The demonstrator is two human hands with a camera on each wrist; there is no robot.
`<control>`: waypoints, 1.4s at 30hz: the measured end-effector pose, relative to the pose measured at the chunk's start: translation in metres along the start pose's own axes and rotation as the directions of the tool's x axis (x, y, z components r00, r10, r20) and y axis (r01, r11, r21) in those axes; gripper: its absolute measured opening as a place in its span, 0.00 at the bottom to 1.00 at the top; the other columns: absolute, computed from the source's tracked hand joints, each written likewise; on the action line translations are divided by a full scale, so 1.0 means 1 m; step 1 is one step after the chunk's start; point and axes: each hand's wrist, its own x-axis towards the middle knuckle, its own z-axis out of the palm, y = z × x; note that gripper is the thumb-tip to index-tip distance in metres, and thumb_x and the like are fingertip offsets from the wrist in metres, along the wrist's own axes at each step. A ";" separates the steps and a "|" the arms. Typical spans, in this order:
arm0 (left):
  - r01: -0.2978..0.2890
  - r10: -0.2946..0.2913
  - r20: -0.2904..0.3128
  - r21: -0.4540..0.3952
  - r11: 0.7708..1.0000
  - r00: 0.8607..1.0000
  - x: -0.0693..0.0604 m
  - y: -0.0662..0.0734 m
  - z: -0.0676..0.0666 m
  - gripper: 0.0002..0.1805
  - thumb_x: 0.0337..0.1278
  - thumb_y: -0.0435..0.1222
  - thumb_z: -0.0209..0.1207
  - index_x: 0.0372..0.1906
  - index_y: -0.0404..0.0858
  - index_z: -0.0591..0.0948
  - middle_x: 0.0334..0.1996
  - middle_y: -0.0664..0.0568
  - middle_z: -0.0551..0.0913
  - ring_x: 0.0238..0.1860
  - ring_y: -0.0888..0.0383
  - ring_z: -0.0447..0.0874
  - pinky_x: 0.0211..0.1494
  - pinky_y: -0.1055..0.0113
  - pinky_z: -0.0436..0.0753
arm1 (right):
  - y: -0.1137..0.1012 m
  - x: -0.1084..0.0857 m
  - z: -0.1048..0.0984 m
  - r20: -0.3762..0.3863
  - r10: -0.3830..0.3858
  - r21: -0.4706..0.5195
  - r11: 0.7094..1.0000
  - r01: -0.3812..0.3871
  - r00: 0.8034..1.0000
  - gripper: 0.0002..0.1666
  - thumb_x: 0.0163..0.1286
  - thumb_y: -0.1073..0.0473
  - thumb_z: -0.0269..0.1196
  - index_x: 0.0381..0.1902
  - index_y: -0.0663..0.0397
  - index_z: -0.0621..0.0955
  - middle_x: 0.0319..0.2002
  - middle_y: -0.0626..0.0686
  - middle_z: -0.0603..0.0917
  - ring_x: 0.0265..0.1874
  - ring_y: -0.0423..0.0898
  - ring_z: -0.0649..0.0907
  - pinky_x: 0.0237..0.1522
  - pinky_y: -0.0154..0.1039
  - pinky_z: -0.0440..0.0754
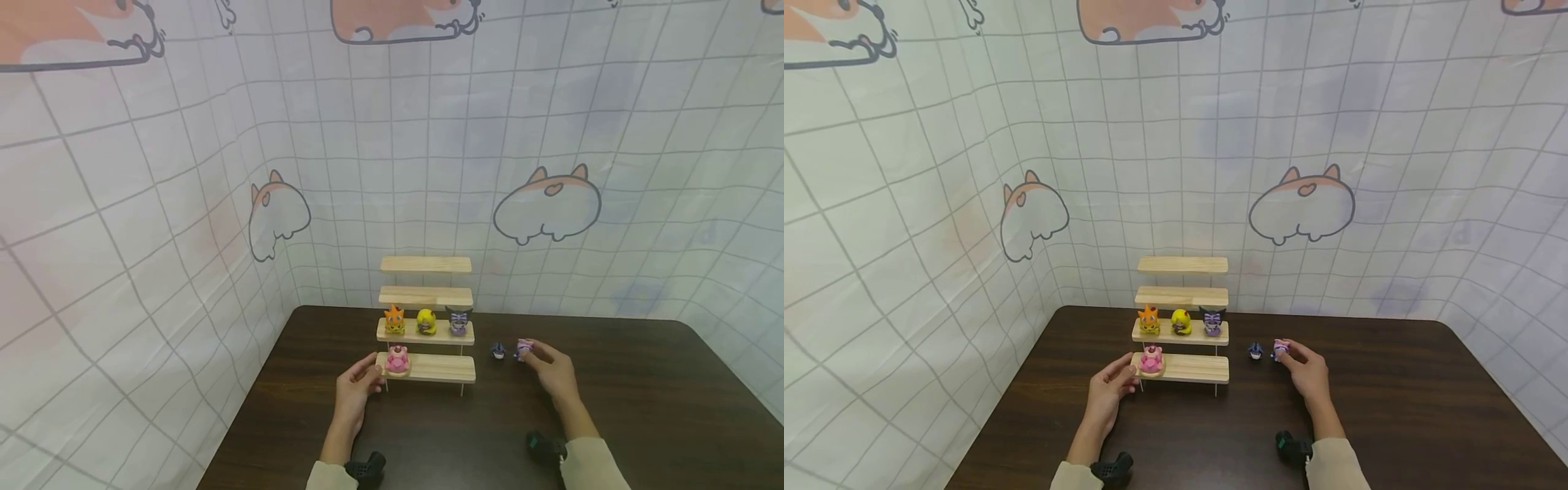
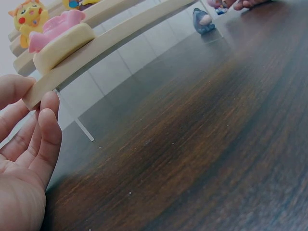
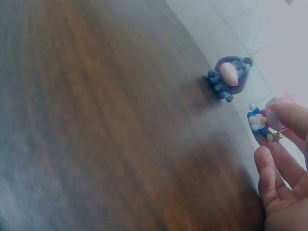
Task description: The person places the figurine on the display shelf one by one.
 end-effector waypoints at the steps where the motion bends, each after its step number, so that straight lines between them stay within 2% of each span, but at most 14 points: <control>1: 0.003 -0.003 0.000 -0.003 1.000 1.000 0.000 0.000 0.000 0.24 0.66 0.33 0.65 0.65 0.30 0.79 0.32 0.57 0.87 0.31 0.63 0.86 0.36 0.71 0.86 | 0.000 -0.001 0.000 -0.011 0.008 0.003 1.000 -0.007 1.000 0.39 0.73 0.42 0.65 0.72 0.59 0.72 0.71 0.67 0.73 0.71 0.60 0.70 0.70 0.56 0.70; 4: 0.004 -0.004 0.002 -0.006 1.000 1.000 0.000 -0.001 0.000 0.24 0.67 0.33 0.65 0.65 0.30 0.79 0.32 0.57 0.87 0.31 0.63 0.86 0.36 0.71 0.86 | 0.002 -0.001 -0.001 -0.052 0.025 0.029 0.999 -0.024 0.998 0.38 0.72 0.41 0.66 0.71 0.56 0.74 0.67 0.63 0.78 0.61 0.50 0.79 0.60 0.43 0.78; 6: 0.004 -0.004 0.003 -0.009 1.000 1.000 0.000 -0.001 0.001 0.24 0.67 0.33 0.65 0.65 0.29 0.78 0.31 0.57 0.87 0.31 0.63 0.86 0.36 0.71 0.86 | 0.002 -0.001 -0.002 -0.074 0.033 0.065 0.997 -0.028 0.997 0.37 0.71 0.41 0.67 0.70 0.56 0.76 0.57 0.53 0.85 0.49 0.40 0.83 0.50 0.34 0.81; 9: 0.005 -0.005 0.002 -0.008 1.000 1.000 0.000 -0.001 0.001 0.24 0.67 0.33 0.65 0.65 0.30 0.78 0.31 0.57 0.87 0.31 0.63 0.86 0.36 0.71 0.86 | 0.001 -0.002 -0.004 -0.093 0.030 0.126 0.992 -0.018 0.995 0.37 0.69 0.41 0.69 0.68 0.55 0.78 0.43 0.36 0.86 0.36 0.31 0.83 0.41 0.28 0.82; 11: 0.003 -0.003 0.003 -0.004 1.000 1.000 0.000 -0.001 0.000 0.24 0.67 0.33 0.65 0.65 0.30 0.78 0.31 0.57 0.87 0.31 0.63 0.86 0.36 0.71 0.86 | -0.002 -0.005 -0.004 -0.090 0.025 0.147 0.989 -0.011 0.996 0.38 0.68 0.41 0.70 0.68 0.56 0.77 0.37 0.28 0.83 0.35 0.30 0.83 0.41 0.28 0.82; 15: -0.001 0.001 0.001 -0.002 1.000 1.000 0.001 -0.001 0.000 0.24 0.67 0.33 0.65 0.65 0.30 0.79 0.31 0.56 0.87 0.31 0.63 0.86 0.36 0.70 0.86 | -0.011 -0.012 -0.005 -0.091 0.007 0.177 0.984 0.010 0.996 0.37 0.68 0.43 0.70 0.68 0.57 0.78 0.35 0.26 0.82 0.36 0.29 0.84 0.42 0.27 0.83; 20: -0.011 0.011 -0.001 -0.004 1.000 1.000 0.001 -0.001 0.000 0.24 0.67 0.33 0.65 0.65 0.29 0.78 0.31 0.57 0.88 0.31 0.63 0.86 0.36 0.70 0.86 | -0.025 -0.022 -0.005 -0.059 -0.073 0.185 0.979 0.083 0.996 0.35 0.69 0.48 0.70 0.67 0.60 0.78 0.42 0.31 0.85 0.39 0.28 0.85 0.45 0.26 0.84; 26: -0.010 0.010 -0.004 -0.002 1.000 1.000 0.000 -0.002 0.000 0.24 0.67 0.33 0.65 0.65 0.30 0.79 0.32 0.57 0.88 0.31 0.62 0.86 0.35 0.71 0.86 | -0.039 -0.035 -0.004 -0.006 -0.120 0.098 0.988 0.120 0.993 0.33 0.70 0.47 0.70 0.67 0.56 0.78 0.58 0.56 0.85 0.42 0.28 0.84 0.47 0.28 0.84; 28: -0.008 0.008 -0.005 -0.001 1.000 1.000 0.000 -0.002 0.000 0.24 0.66 0.33 0.66 0.65 0.30 0.79 0.32 0.57 0.88 0.31 0.62 0.87 0.35 0.71 0.86 | -0.041 -0.039 -0.003 0.008 -0.134 0.064 0.989 0.133 0.991 0.33 0.69 0.45 0.70 0.67 0.53 0.79 0.62 0.60 0.83 0.45 0.27 0.83 0.49 0.28 0.82; 33: -0.005 0.005 0.003 -0.017 1.000 1.000 0.000 -0.002 -0.001 0.25 0.67 0.33 0.65 0.66 0.29 0.78 0.32 0.57 0.88 0.31 0.63 0.86 0.35 0.71 0.86 | -0.047 -0.046 0.002 0.028 -0.187 -0.006 0.982 0.187 0.982 0.32 0.69 0.43 0.70 0.66 0.50 0.81 0.62 0.59 0.83 0.51 0.32 0.80 0.52 0.30 0.78; 40: 0.004 -0.003 0.010 -0.033 0.999 1.000 0.001 -0.003 -0.001 0.25 0.67 0.33 0.65 0.66 0.30 0.78 0.33 0.57 0.88 0.31 0.63 0.86 0.36 0.72 0.85 | -0.060 -0.055 0.013 0.044 -0.245 0.005 0.969 0.245 0.968 0.28 0.68 0.46 0.71 0.62 0.50 0.83 0.59 0.58 0.86 0.47 0.27 0.82 0.48 0.28 0.81; 42: 0.002 -0.002 0.010 -0.036 0.999 1.000 0.001 -0.003 0.000 0.25 0.67 0.33 0.65 0.66 0.30 0.78 0.33 0.57 0.88 0.31 0.63 0.86 0.35 0.72 0.85 | -0.064 -0.058 0.016 0.051 -0.257 0.002 0.966 0.257 0.965 0.28 0.67 0.47 0.72 0.62 0.50 0.83 0.58 0.57 0.87 0.48 0.29 0.83 0.47 0.28 0.82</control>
